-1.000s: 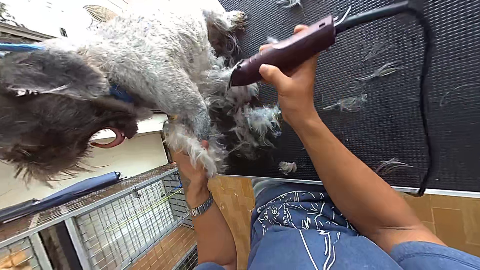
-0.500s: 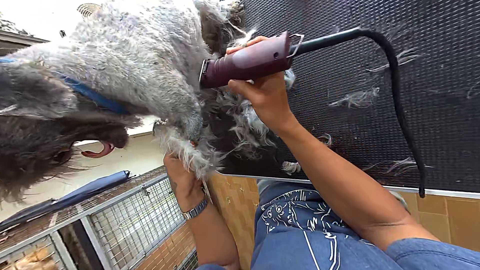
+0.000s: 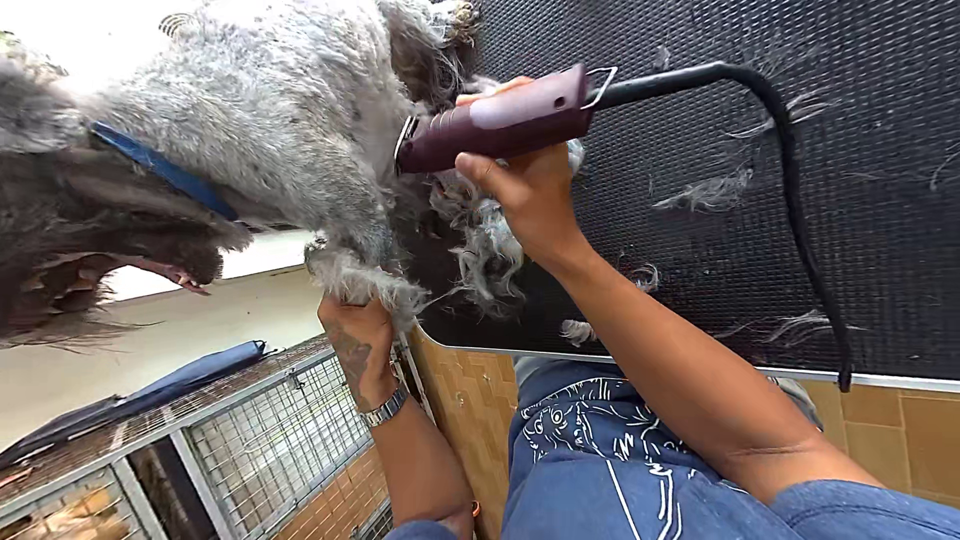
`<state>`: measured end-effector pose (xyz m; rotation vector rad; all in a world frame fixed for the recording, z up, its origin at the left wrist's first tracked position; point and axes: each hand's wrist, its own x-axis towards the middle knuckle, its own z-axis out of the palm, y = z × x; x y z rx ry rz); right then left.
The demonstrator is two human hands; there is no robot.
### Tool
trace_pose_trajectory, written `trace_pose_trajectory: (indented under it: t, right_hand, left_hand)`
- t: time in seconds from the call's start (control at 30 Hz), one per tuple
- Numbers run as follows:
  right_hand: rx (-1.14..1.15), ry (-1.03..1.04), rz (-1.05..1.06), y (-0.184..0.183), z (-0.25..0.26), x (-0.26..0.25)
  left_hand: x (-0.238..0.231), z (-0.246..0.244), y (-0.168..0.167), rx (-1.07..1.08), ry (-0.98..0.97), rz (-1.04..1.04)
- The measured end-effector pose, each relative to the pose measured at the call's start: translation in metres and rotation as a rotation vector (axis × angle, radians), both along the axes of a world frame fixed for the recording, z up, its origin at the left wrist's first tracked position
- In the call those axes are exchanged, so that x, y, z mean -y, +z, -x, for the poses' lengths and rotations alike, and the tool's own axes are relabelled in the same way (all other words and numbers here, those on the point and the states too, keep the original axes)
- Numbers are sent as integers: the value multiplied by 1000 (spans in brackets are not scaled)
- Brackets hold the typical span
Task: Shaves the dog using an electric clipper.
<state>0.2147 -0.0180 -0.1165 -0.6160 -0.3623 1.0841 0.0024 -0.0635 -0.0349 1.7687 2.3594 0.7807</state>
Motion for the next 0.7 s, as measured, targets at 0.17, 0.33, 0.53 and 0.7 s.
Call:
trace_pose_trajectory:
  t: [0.17,0.33,0.53,0.7]
  right_hand:
    - [-22,21,-120,10,9,-8]
    - [5,168,-82,-12,20,-11]
    - [-292,108,25,-15,-19,-6]
    - [-279,-139,77,8,-13,-20]
  left_hand:
    - [-2,0,-2,-104,-2,14]
    - [-1,-10,20,-174,-26,192]
    - [4,-12,10,9,-114,109]
    - [10,-18,9,93,-204,102]
